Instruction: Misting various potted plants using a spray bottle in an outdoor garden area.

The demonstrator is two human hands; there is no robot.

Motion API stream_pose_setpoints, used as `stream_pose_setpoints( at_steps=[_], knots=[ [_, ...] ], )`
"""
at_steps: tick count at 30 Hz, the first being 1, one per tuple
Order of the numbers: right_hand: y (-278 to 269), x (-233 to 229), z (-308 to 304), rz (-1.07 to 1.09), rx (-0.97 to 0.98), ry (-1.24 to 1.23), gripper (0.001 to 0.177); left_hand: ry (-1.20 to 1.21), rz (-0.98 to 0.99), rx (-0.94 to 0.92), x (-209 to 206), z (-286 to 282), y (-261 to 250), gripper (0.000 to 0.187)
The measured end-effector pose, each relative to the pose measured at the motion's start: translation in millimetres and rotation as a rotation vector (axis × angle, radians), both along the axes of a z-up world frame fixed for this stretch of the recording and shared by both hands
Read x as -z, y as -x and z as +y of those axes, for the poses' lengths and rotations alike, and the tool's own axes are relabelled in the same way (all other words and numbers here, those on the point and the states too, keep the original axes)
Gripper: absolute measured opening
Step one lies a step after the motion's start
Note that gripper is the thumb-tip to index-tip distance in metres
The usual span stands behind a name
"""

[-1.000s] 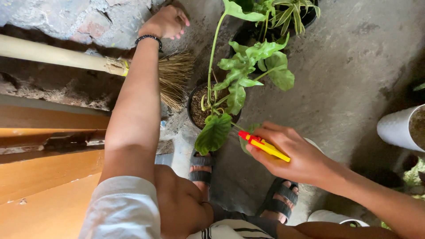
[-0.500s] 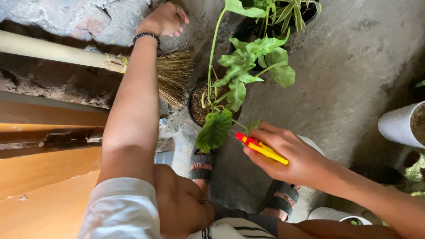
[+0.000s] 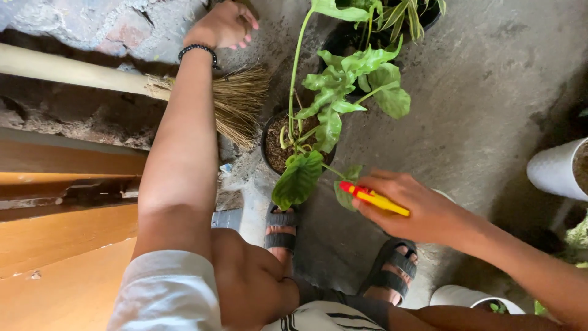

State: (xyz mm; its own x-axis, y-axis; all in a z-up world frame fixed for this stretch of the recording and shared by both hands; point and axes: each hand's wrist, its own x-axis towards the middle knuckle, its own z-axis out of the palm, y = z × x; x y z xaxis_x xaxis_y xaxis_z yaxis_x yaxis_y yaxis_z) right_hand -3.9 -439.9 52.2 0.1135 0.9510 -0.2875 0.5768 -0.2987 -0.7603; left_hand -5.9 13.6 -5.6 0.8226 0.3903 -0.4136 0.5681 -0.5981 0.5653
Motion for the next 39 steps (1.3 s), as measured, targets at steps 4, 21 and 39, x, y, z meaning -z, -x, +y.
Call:
stream_pose_setpoints(
  at_steps=[4,21,39],
  knots=[
    [-20.5,-2.8,3.7,-0.029,0.09,-0.023,0.029,-0.008,0.024,0.001,-13.1,-6.7,4.6,0.036],
    [-74.9,84.4,17.2,0.151,0.176,0.07,0.048,-0.074,0.175,0.022,-33.4,-23.3,5.5,0.026],
    [-74.4,110.6,19.5,0.052,-0.102,0.015,0.033,-0.056,0.232,0.033,-35.4,-23.2,4.9,0.031]
  ],
)
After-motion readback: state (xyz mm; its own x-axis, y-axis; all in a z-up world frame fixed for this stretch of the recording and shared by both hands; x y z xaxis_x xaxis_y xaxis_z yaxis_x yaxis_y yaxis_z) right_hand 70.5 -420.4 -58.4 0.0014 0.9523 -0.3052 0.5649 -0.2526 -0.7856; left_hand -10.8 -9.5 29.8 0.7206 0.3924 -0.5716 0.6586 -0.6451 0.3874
